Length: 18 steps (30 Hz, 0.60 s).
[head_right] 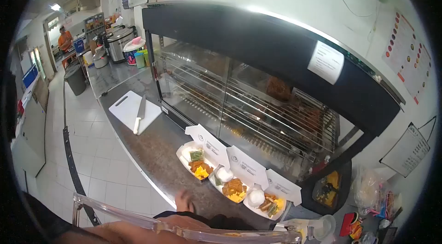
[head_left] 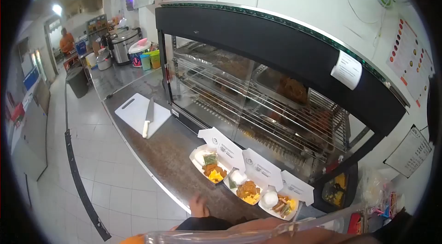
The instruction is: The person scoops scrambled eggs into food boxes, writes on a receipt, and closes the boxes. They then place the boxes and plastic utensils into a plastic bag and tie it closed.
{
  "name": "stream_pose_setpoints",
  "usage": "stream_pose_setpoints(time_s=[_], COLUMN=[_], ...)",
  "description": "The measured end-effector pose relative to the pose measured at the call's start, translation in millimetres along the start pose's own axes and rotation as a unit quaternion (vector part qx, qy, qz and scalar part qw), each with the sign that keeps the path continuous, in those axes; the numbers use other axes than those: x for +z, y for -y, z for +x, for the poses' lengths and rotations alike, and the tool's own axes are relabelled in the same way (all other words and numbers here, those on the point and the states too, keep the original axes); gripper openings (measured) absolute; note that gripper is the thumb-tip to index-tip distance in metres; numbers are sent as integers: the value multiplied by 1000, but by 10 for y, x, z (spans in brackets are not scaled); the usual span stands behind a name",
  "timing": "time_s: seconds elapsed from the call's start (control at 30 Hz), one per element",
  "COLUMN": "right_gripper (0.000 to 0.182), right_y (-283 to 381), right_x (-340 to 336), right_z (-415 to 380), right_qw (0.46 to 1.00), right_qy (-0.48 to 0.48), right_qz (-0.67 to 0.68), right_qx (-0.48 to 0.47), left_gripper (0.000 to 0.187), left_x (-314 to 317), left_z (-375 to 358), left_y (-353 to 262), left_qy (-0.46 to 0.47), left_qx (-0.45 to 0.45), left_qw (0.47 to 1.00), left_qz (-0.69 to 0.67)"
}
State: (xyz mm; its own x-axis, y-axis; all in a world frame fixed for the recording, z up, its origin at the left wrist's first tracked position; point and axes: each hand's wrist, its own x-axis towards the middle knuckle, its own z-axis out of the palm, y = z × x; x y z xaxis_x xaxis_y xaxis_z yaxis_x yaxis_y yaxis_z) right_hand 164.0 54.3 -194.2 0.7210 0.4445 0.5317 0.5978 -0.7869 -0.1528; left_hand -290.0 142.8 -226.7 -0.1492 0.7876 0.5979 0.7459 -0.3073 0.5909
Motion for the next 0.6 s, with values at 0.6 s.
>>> stream_pose_setpoints(time_s=[0.6], right_gripper=[24], right_y=[-2282], right_x=[-707], right_z=[-681], right_qw=[973], right_qy=[53], right_qz=[158], right_qx=[-160], left_gripper=[71], left_x=[-1984], left_z=[2049], left_y=[-2948], left_qy=[-348], left_qx=[315], left_qw=[883], left_qz=[24])
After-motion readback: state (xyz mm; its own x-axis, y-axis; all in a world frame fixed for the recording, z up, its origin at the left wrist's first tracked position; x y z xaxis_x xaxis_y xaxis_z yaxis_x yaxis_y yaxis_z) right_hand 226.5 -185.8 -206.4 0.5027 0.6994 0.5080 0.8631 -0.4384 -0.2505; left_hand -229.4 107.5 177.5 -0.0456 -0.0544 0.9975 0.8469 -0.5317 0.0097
